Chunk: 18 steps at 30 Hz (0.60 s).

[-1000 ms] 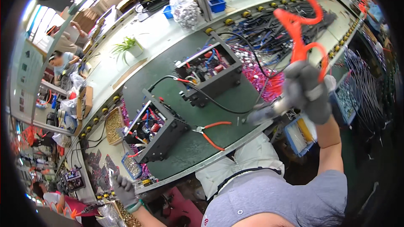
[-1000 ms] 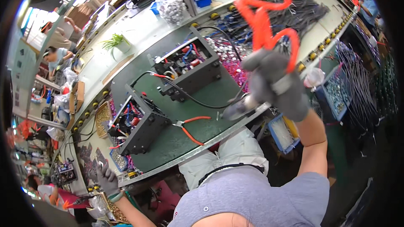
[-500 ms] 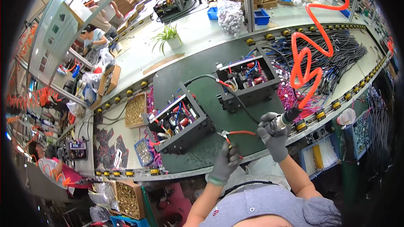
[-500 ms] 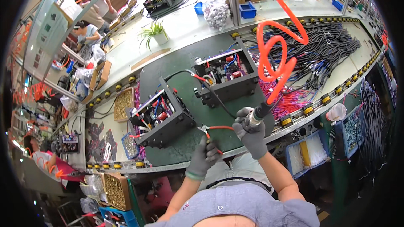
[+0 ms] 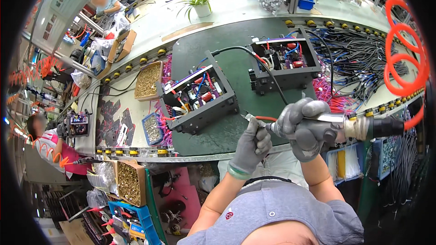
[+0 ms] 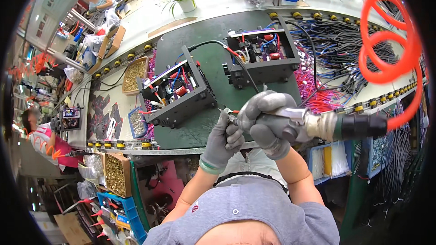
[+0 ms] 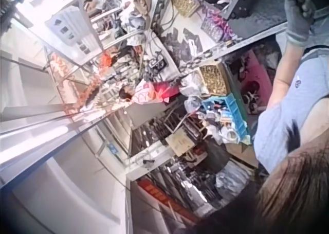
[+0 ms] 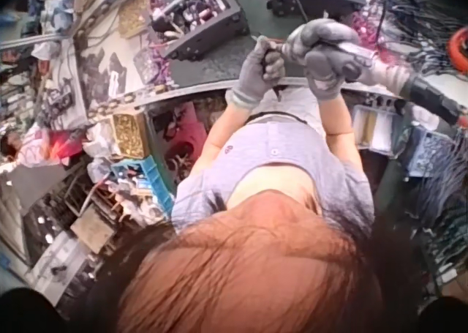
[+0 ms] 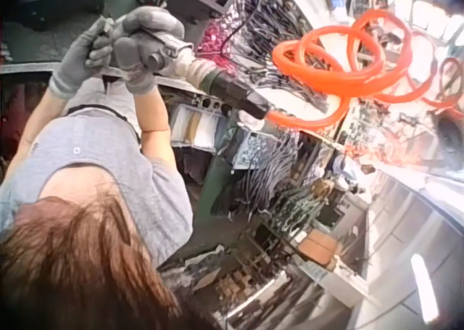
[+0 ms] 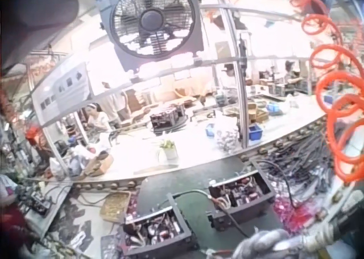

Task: The person assembles electronic components on a workbench, using pliers to strip and connect wires to a circuit board. They then use a pneumatic screwdriver to secure the board into a metal casing, handling multiple units in a repetitive assembly sequence.

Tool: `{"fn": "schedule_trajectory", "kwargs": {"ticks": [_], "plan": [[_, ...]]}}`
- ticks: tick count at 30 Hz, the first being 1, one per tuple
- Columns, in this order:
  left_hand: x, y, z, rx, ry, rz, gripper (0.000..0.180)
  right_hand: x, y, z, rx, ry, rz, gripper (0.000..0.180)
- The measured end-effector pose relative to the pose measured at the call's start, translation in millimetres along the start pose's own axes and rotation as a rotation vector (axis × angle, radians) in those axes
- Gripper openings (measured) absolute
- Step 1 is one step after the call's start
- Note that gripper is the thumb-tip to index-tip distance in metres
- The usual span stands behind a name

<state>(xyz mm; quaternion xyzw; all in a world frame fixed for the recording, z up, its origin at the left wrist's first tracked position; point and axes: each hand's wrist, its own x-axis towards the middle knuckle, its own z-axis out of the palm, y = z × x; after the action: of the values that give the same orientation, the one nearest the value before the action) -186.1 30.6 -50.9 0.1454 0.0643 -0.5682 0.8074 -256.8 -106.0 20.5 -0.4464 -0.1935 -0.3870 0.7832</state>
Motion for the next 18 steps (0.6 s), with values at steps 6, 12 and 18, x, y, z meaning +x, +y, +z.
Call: {"fn": "schedule_trajectory", "kwargs": {"ticks": [6,12,18], "plan": [[-15,5,3,0.161,0.043,0.077,0.036,10,2,11,-0.081,-0.221,-0.043,0.043],[-15,5,16,0.501,0.194,0.673,0.043,6,23,52,-0.154,0.423,-0.113,0.052],[-45,45,7,0.37,0.078,0.316,0.067,36,23,57,0.025,0.382,0.038,0.046]]}}
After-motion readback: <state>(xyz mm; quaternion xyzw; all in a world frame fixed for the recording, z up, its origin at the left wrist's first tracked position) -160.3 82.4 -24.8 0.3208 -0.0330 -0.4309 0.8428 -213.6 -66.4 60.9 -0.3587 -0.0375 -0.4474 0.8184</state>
